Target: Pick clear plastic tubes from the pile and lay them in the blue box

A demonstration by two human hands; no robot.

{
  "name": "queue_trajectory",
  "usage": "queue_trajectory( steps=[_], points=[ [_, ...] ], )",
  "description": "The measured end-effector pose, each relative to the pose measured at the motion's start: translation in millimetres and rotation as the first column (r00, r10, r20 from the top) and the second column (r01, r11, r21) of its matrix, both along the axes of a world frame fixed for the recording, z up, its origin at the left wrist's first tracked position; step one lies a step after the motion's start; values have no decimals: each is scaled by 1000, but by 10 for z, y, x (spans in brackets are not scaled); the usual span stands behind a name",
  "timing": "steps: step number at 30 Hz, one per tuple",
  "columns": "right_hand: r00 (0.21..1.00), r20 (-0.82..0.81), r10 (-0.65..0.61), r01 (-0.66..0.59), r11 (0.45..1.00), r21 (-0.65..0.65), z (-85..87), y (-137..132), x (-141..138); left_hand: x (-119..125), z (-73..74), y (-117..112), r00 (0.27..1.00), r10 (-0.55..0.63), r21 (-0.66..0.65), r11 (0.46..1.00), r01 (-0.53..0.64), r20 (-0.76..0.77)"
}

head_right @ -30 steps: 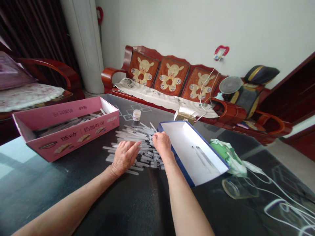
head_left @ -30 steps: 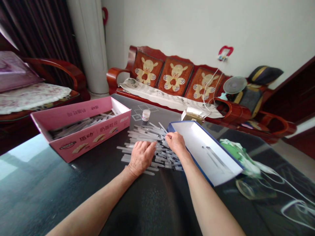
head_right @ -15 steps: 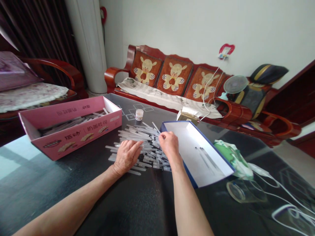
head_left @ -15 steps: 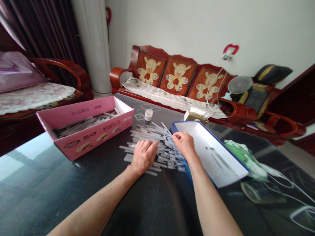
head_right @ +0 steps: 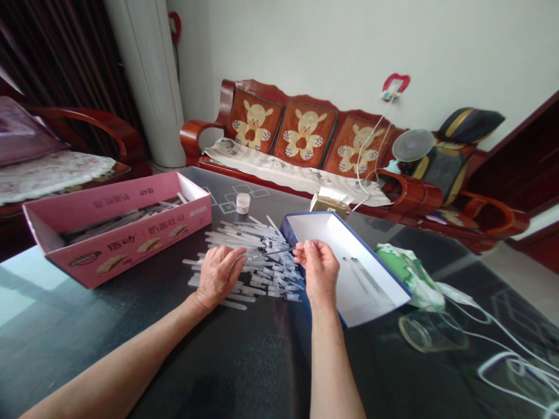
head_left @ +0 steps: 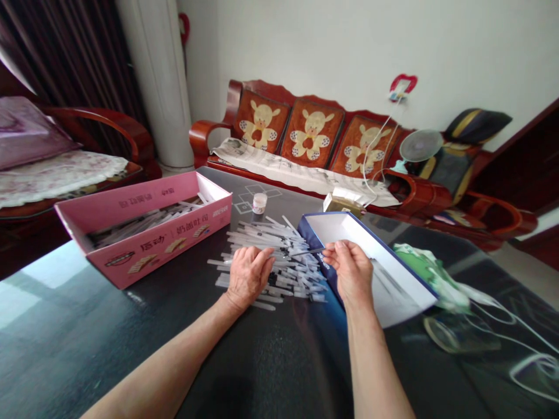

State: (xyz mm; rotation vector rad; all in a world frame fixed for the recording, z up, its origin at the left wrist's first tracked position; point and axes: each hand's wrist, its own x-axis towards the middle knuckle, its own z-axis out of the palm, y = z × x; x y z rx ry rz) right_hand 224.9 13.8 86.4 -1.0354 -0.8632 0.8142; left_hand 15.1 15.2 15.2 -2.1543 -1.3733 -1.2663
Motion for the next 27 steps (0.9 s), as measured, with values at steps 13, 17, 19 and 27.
queue_trajectory(
  steps=[13,17,19,27],
  points=[
    [988,153,31,-34,999,17,-144,10,-124,24,-14,-11,998,-61,10,998,61,-18],
    [983,169,77,-76,997,-8,-173,2,-235,26,-11,-13,997,-69,10,998,69,-20],
    [989,95,113,-108,993,-57,-190,-2,-313,29,-9,-12,998,-65,23,998,65,-15],
    [966,179,184,-147,968,-203,-283,-27,-507,23,-4,-14,997,-57,18,998,58,-51]
  ],
)
